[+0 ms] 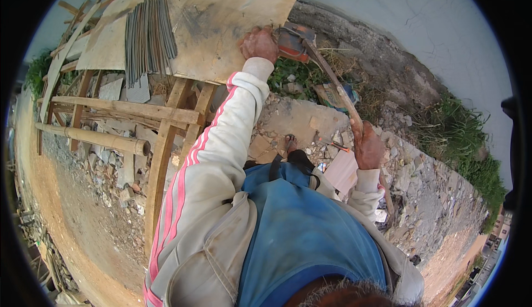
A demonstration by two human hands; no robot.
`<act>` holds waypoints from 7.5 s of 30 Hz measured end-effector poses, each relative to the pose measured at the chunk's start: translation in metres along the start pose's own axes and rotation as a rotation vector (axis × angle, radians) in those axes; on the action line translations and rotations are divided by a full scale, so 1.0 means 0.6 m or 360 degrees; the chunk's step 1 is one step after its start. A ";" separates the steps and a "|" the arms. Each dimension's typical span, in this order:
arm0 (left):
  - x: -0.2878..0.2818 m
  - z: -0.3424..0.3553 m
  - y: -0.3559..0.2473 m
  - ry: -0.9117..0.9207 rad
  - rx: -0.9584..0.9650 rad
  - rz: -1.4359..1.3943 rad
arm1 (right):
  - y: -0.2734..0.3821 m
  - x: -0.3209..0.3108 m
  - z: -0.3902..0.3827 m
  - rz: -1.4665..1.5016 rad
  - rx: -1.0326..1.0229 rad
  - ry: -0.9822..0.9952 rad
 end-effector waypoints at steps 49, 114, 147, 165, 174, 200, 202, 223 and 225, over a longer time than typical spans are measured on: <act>0.003 0.022 0.013 0.0114 0.0279 -0.0194 | 0.092 -0.052 -0.054 0.0166 0.0008 0.0338; 0.209 -0.882 0.432 0.0268 -0.2031 -0.0449 | -0.195 0.456 0.188 0.0247 0.0360 0.2005; 0.108 -0.628 0.313 0.0649 -0.0540 -0.1703 | -0.200 0.430 0.209 0.0740 0.0367 0.1714; -0.242 -0.141 0.273 -0.0125 -0.0763 0.0029 | -0.371 0.459 0.200 0.1300 0.0802 0.1525; -0.225 -0.073 0.368 0.0276 -0.1031 0.0455 | -0.387 0.466 0.105 0.1568 0.1067 0.1285; 0.044 -0.233 -0.093 0.1337 0.0685 -0.2091 | 0.179 -0.001 0.165 0.1858 -0.0850 0.0807; 0.058 -0.240 -0.108 0.1461 0.0716 -0.1988 | 0.183 0.002 0.169 0.1777 -0.0860 0.0788; -0.005 -0.142 -0.052 0.0558 0.0364 -0.1566 | 0.090 -0.031 0.359 0.1012 -0.0895 0.1110; -0.007 -0.128 -0.034 0.0398 0.0343 -0.1597 | 0.089 -0.023 0.371 0.0986 -0.0912 0.1173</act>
Point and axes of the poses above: each hand's wrist, its own z-axis towards the middle knuckle, its own x-axis out of the palm, y = z × x, the point moved 6 cm from there along z, towards the middle knuckle, and after that the axes turned 14 degrees about y, right-handed, at the moved point
